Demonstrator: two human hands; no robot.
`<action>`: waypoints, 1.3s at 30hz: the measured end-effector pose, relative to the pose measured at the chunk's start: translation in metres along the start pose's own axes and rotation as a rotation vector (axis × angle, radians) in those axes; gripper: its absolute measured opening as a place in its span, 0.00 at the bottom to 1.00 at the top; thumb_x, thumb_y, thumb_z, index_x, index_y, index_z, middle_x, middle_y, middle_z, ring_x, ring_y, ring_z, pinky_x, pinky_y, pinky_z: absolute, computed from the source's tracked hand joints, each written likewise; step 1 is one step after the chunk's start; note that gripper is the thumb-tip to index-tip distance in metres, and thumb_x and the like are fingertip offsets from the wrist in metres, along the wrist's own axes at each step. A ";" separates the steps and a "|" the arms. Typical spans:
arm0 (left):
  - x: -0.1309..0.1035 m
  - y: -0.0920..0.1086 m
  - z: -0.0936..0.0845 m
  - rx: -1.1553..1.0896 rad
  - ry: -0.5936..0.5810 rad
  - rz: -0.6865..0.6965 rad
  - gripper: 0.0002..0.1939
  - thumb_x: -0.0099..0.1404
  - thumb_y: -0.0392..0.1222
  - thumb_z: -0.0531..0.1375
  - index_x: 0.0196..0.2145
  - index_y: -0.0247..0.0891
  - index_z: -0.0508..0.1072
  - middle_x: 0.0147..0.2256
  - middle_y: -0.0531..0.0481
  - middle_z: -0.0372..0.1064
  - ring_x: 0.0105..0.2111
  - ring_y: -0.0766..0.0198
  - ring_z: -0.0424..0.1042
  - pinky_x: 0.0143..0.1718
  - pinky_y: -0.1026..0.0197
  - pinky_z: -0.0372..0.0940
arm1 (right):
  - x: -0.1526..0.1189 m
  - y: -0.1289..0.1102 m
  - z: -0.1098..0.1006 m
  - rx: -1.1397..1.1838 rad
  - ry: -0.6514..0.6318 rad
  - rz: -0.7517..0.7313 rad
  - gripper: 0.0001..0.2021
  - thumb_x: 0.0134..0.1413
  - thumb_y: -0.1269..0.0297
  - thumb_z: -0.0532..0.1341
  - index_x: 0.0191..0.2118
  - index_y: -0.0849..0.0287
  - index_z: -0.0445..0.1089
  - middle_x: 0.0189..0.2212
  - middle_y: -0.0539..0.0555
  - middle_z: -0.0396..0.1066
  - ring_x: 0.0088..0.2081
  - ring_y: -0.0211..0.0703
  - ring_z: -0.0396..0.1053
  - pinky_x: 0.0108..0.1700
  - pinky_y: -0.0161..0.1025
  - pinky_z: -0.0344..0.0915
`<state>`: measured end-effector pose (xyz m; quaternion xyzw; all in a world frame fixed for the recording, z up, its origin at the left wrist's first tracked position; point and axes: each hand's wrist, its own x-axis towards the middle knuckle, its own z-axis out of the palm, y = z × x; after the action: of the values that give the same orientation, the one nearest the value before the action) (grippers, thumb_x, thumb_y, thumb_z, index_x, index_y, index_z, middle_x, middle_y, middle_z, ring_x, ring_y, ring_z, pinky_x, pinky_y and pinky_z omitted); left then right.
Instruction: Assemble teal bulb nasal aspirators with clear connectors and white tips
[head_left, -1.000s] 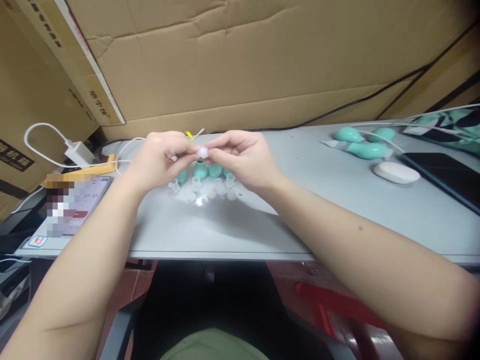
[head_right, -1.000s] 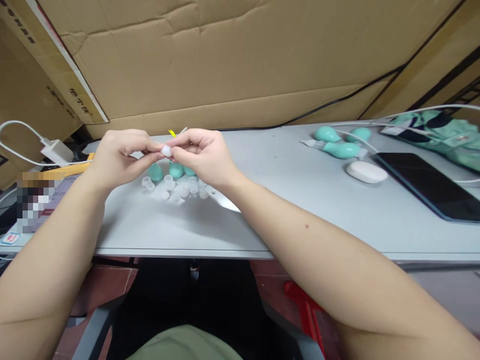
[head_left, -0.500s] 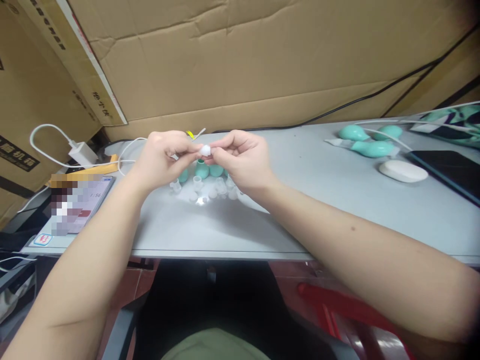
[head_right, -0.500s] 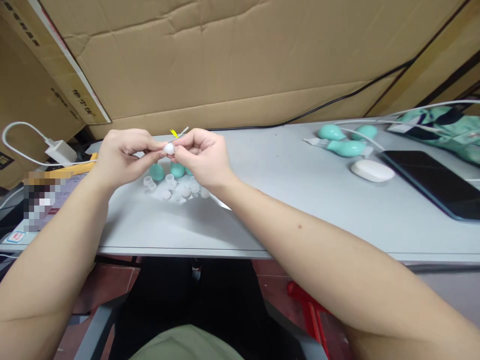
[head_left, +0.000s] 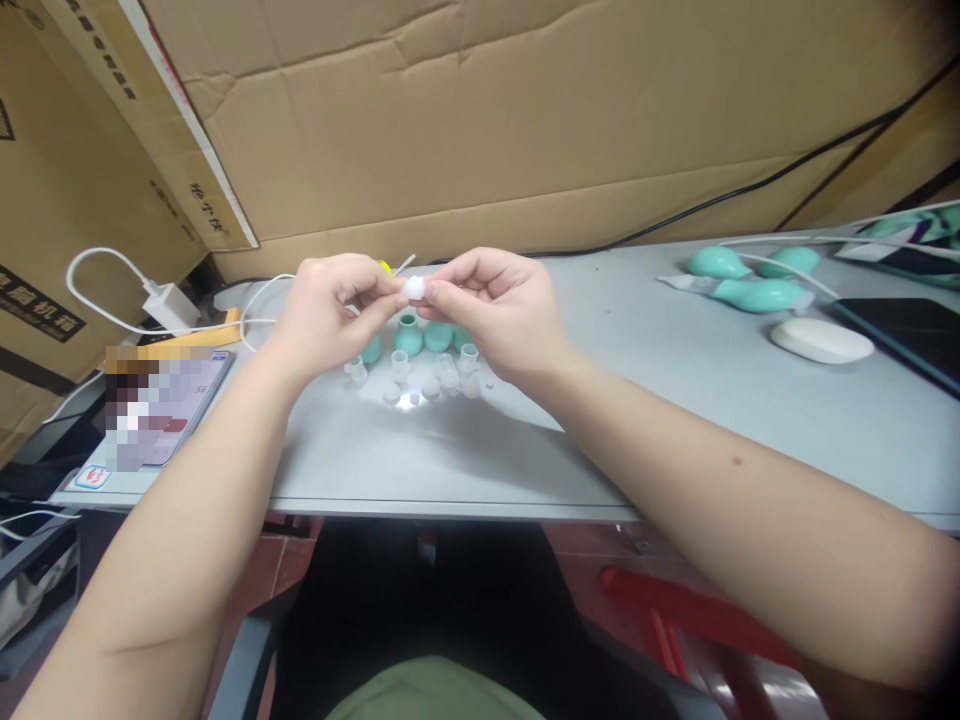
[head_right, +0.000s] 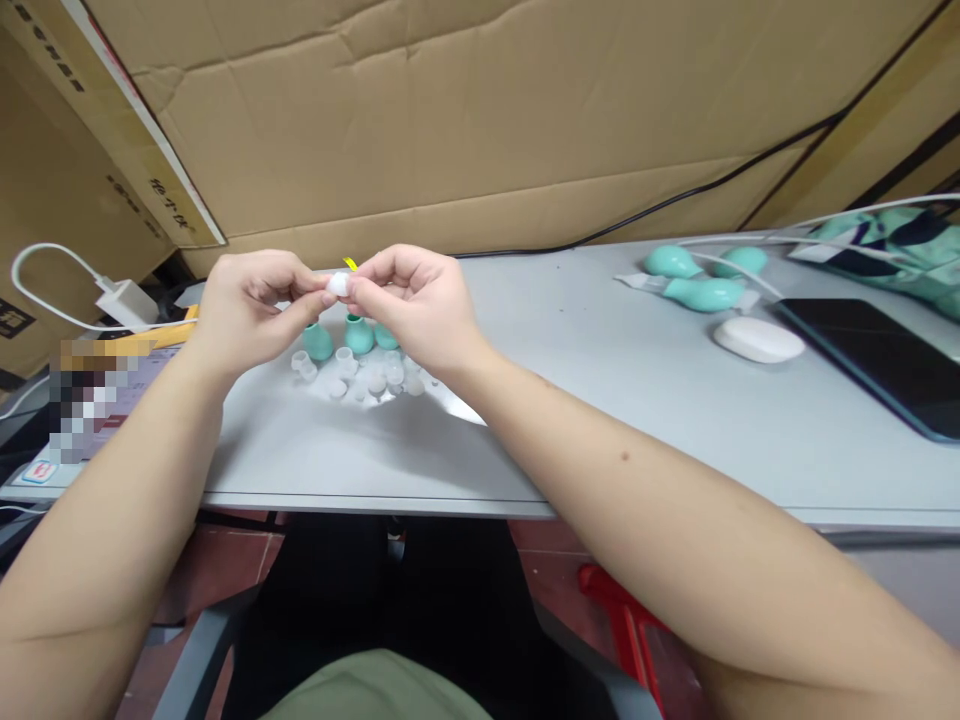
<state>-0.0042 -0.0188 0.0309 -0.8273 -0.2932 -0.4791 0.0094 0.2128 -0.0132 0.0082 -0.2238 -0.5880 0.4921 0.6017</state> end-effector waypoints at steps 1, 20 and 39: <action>0.000 0.000 0.000 -0.001 0.002 -0.003 0.06 0.70 0.39 0.70 0.34 0.39 0.84 0.31 0.51 0.83 0.28 0.66 0.76 0.30 0.63 0.67 | 0.001 0.001 0.000 0.035 -0.004 0.026 0.11 0.52 0.62 0.83 0.31 0.54 0.82 0.31 0.49 0.84 0.34 0.39 0.82 0.42 0.39 0.84; 0.008 0.024 -0.027 0.082 -0.288 -0.288 0.10 0.74 0.49 0.68 0.40 0.43 0.88 0.35 0.50 0.85 0.32 0.60 0.76 0.36 0.52 0.70 | 0.005 0.007 -0.004 0.161 -0.058 0.292 0.07 0.52 0.66 0.83 0.33 0.57 0.87 0.34 0.52 0.86 0.37 0.37 0.85 0.43 0.32 0.84; -0.006 0.008 -0.054 0.215 -0.806 -0.350 0.07 0.62 0.42 0.70 0.29 0.54 0.88 0.23 0.59 0.79 0.20 0.63 0.68 0.26 0.58 0.59 | -0.008 0.014 0.014 -1.065 -0.656 -0.331 0.12 0.70 0.70 0.62 0.38 0.57 0.84 0.31 0.57 0.81 0.44 0.54 0.64 0.49 0.51 0.55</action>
<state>-0.0451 -0.0439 0.0571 -0.8801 -0.4570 -0.0798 -0.1008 0.1967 -0.0183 -0.0041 -0.2362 -0.9317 0.0765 0.2650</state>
